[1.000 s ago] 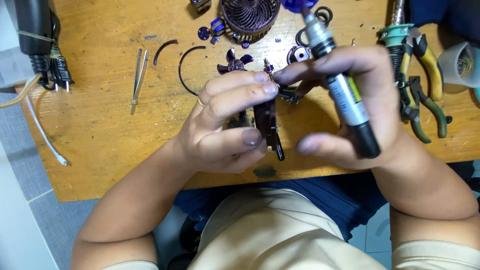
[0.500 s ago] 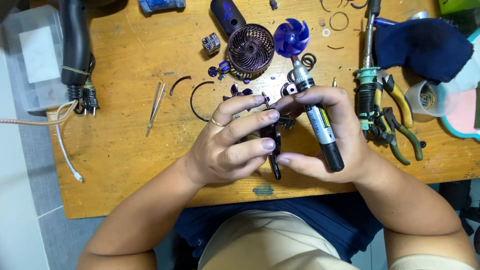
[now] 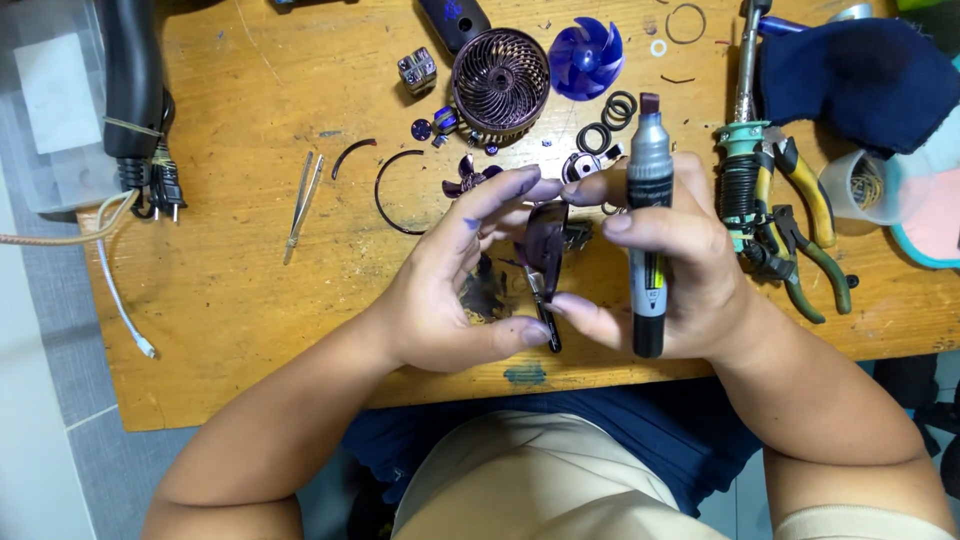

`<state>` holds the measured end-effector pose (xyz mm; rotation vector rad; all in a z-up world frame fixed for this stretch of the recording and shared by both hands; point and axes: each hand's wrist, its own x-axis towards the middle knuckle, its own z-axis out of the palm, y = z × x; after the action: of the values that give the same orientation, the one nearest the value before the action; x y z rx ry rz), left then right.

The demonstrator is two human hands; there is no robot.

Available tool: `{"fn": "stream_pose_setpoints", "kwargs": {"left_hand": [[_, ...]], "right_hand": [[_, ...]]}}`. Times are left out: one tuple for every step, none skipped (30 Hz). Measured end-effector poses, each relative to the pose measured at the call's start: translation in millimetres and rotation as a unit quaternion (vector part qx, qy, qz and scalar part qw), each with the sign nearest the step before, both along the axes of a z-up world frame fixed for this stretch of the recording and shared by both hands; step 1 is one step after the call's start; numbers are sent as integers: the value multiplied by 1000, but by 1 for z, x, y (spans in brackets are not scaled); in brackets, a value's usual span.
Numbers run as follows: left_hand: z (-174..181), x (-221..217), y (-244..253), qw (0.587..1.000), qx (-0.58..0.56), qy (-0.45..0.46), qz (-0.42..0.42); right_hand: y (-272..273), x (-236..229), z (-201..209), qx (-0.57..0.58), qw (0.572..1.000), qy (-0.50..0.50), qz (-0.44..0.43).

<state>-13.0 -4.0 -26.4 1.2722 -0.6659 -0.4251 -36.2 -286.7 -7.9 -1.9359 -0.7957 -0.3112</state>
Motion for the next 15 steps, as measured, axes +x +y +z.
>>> {"fn": "stream_pose_setpoints", "kwargs": {"left_hand": [[2, 0, 0, 1000, 1, 2, 0], [3, -1, 1, 1000, 19, 19, 4], [5, -1, 1, 999, 38, 36, 8], [7, 0, 0, 999, 39, 37, 8], [10, 2, 0, 999, 35, 26, 8], [12, 3, 0, 999, 30, 15, 8], [12, 2, -1, 999, 31, 16, 9], [11, 2, -2, 999, 26, 1, 24], [11, 1, -2, 999, 22, -13, 38], [13, 1, -1, 999, 22, -12, 38], [14, 1, 1, 999, 21, 16, 28], [16, 0, 2, 999, 20, 43, 18], [13, 0, 2, 999, 20, 44, 18], [11, -1, 2, 998, 8, 63, 26], [9, -2, 1, 996, -4, 81, 33]], "right_hand": [[1, 1, 2, 1, 1000, 2, 0], [2, 2, 4, -21, 999, -25, 3], [2, 3, 6, -42, 998, -52, 5], [2, 4, 5, -41, 998, -51, 5], [1, 4, 3, -44, 998, -54, 8], [0, 4, 2, -47, 997, -57, 11], [-1, 3, 0, -47, 997, -56, 12], [-3, 2, -1, -34, 999, -41, 4], [-4, 1, -3, -21, 999, -25, -3], [-6, 0, -4, -20, 999, -25, -3], [-7, -2, -5, 31, 999, -19, -7], [-9, -4, -6, 83, 996, -12, -12], [-4, -6, -5, 83, 996, -11, -12], [2, -8, -4, 112, 987, -30, -108], [8, -10, -2, 139, 968, -47, -205]]}}
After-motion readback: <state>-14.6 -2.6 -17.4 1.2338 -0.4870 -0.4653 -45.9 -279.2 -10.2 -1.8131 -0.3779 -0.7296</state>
